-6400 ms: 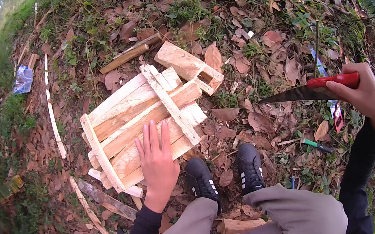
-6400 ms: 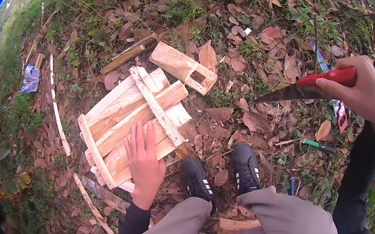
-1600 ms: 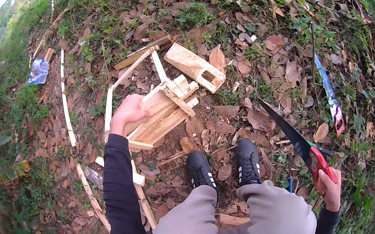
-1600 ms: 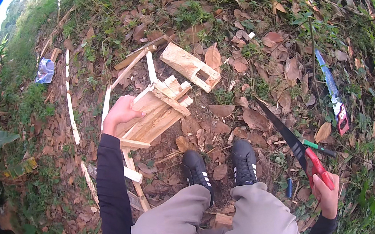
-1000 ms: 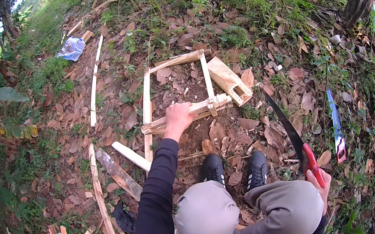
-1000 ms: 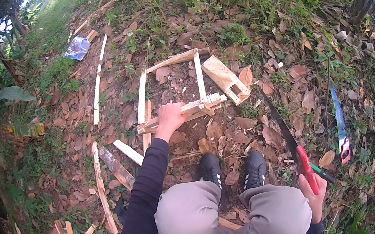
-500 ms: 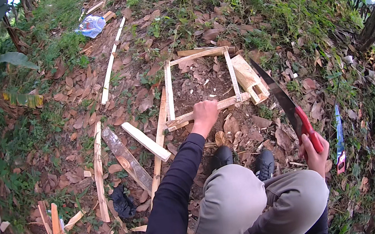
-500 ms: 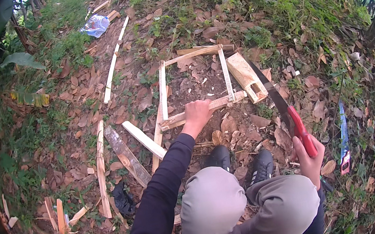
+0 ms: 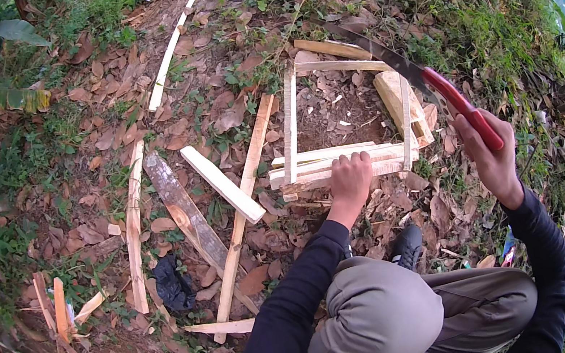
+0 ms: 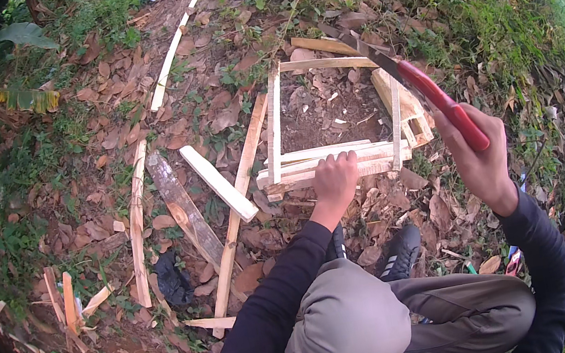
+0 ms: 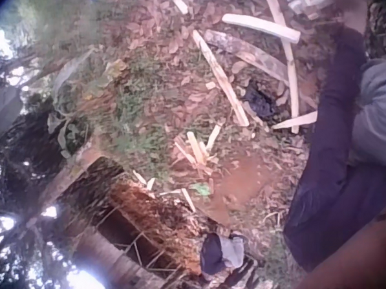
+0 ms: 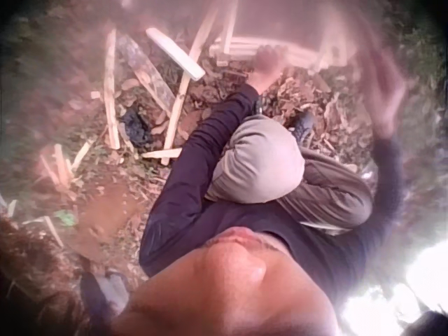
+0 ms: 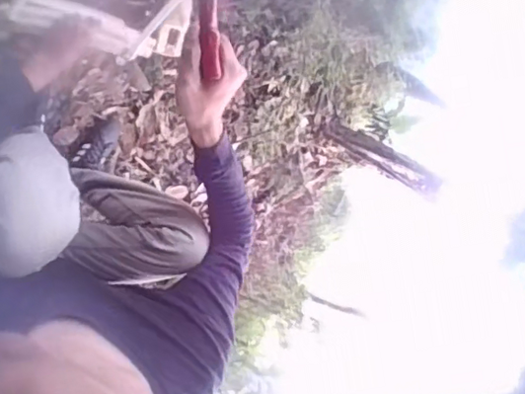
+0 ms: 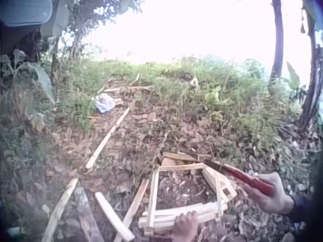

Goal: The person assembles a small wooden crate outdoors. They use a red hand saw to cut wooden slats to size, then use a hammer to nail the pieces together into a rectangular frame. The person occasionally lifts and rotates the crate to access different sides.

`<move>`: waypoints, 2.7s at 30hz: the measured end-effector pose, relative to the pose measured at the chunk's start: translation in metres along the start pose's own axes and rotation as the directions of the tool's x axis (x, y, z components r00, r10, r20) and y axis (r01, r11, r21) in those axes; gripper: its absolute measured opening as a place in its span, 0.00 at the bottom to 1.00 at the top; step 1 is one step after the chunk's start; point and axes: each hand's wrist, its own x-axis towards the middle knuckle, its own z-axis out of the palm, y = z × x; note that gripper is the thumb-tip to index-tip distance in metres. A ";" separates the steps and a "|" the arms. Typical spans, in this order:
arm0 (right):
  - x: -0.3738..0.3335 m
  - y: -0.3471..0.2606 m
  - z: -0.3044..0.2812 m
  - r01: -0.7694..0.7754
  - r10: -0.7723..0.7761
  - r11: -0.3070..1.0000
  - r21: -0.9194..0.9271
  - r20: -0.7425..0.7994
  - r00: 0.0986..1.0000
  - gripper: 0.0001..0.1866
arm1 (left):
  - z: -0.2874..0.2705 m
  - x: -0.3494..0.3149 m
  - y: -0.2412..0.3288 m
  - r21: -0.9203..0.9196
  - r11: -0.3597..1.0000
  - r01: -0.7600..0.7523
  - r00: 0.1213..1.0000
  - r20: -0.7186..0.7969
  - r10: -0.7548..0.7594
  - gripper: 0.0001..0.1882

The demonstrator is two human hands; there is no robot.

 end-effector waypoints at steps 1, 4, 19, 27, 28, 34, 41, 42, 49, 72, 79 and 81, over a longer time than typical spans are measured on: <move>0.002 0.001 0.000 0.066 -0.064 0.995 -0.078 0.028 0.998 0.13 | 0.002 -0.006 0.001 0.012 1.000 -0.011 1.000 -0.023 0.011 0.05; 0.010 0.014 -0.012 0.188 -0.171 0.940 -0.284 0.084 0.982 0.15 | 0.004 -0.019 0.002 0.043 0.998 -0.044 0.994 -0.100 0.048 0.05; -0.090 0.167 -0.093 0.121 0.268 0.588 -0.800 0.334 0.904 0.13 | 0.007 -0.013 0.001 0.043 0.997 -0.065 0.992 -0.102 0.069 0.04; -0.133 0.222 -0.027 0.197 0.534 0.802 -0.564 0.824 0.187 0.21 | 0.004 -0.007 0.010 0.039 0.998 -0.042 0.996 -0.077 0.045 0.03; -0.133 0.220 -0.021 0.253 0.495 0.803 -0.540 0.840 0.224 0.20 | 0.004 -0.007 0.010 0.041 0.998 -0.038 0.996 -0.077 0.041 0.03; 0.008 0.111 0.048 0.341 -0.100 0.873 -0.350 0.555 0.826 0.10 | -0.002 -0.015 -0.009 0.103 0.995 -0.005 0.999 -0.039 0.009 0.03; 0.165 0.091 0.153 0.442 -0.444 0.701 -0.560 0.143 0.885 0.31 | 0.003 -0.008 0.012 0.008 0.997 -0.074 0.996 -0.050 0.075 0.04; 0.175 0.084 0.172 0.349 -0.296 0.780 -0.520 0.186 0.937 0.34 | 0.003 -0.008 0.008 0.008 0.997 -0.072 0.996 -0.049 0.072 0.04; 0.184 0.040 0.224 0.169 -0.029 0.935 -0.312 0.408 0.913 0.36 | 0.001 -0.004 -0.003 -0.042 0.997 -0.061 0.998 -0.002 0.061 0.04; 0.132 -0.004 0.244 0.385 -0.297 0.887 -0.255 0.323 0.899 0.28 | 0.038 0.001 0.011 -0.055 0.998 -0.004 0.999 -0.042 0.001 0.14; 0.162 0.022 0.210 0.419 -0.347 0.905 -0.070 0.446 0.825 0.18 | 0.024 -0.013 0.015 0.034 0.996 -0.084 0.996 -0.032 0.085 0.19; 0.162 0.016 0.199 0.473 -0.416 0.881 -0.022 0.440 0.796 0.16 | 0.020 -0.021 0.006 0.038 0.993 -0.112 0.991 -0.069 0.114 0.19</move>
